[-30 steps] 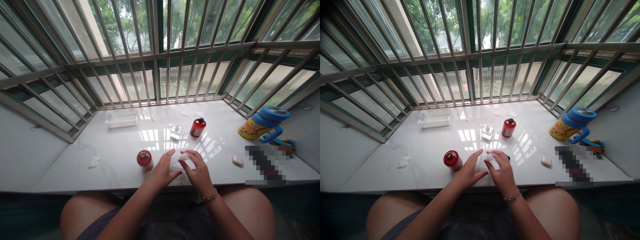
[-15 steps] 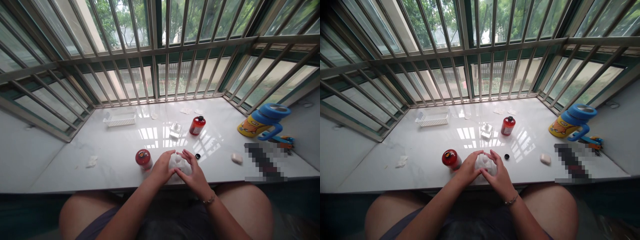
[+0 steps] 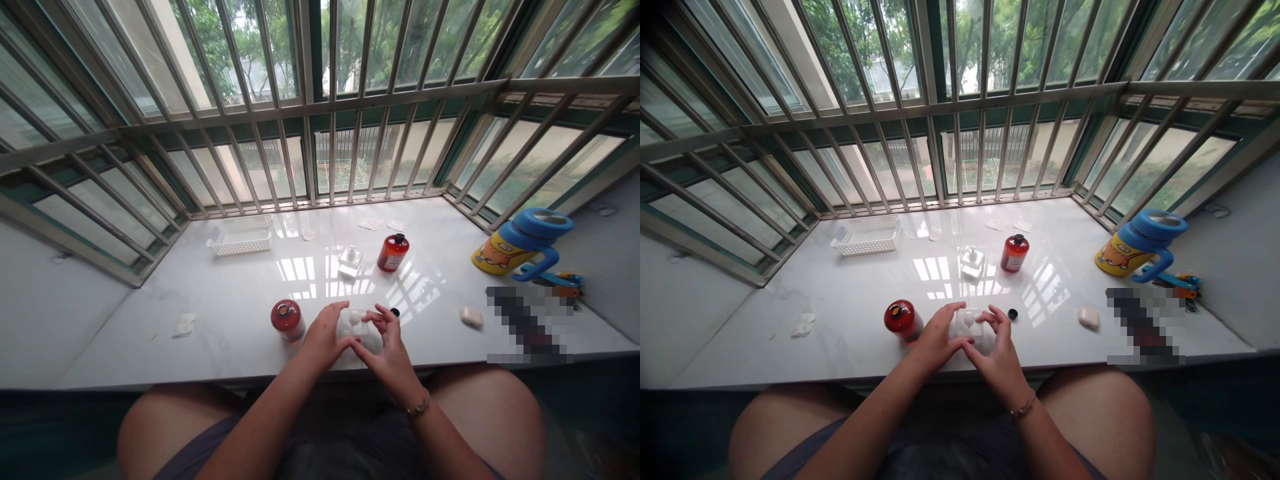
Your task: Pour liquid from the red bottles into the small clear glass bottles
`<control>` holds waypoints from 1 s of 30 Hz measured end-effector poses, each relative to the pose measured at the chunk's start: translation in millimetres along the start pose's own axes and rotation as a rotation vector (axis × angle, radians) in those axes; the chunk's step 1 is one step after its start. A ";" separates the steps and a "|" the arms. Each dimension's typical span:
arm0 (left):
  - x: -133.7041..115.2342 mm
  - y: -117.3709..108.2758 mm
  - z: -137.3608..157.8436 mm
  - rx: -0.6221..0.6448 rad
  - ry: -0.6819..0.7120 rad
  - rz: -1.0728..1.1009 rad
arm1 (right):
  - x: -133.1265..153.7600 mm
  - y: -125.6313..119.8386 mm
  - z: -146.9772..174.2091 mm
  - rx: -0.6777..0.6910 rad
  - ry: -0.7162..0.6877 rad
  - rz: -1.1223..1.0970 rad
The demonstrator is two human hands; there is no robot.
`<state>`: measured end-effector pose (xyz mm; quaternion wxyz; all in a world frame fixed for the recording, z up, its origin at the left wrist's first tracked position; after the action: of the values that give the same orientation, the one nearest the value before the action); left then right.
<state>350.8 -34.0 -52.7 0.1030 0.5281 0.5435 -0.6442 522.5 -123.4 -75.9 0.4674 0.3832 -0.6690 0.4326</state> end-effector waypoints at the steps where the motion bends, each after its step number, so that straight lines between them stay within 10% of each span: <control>1: 0.1 -0.1 0.1 0.000 0.001 0.000 | -2.2 0.7 -0.1 -0.033 0.008 -0.006; 30: 0.2 2.8 1.1 -0.035 -0.007 0.019 | 8.4 10.3 -14.6 -0.104 -0.070 0.115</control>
<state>352.0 -35.9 -54.7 0.1202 0.5292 0.5491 -0.6356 515.1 -107.2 -67.4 0.4375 0.3342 -0.7273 0.4098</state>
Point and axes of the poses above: each hand's wrist, its own z-axis away from the middle knuckle, its own y-axis out of the palm, x = y × z, the point moved 1 cm from there along -z, towards the middle knuckle
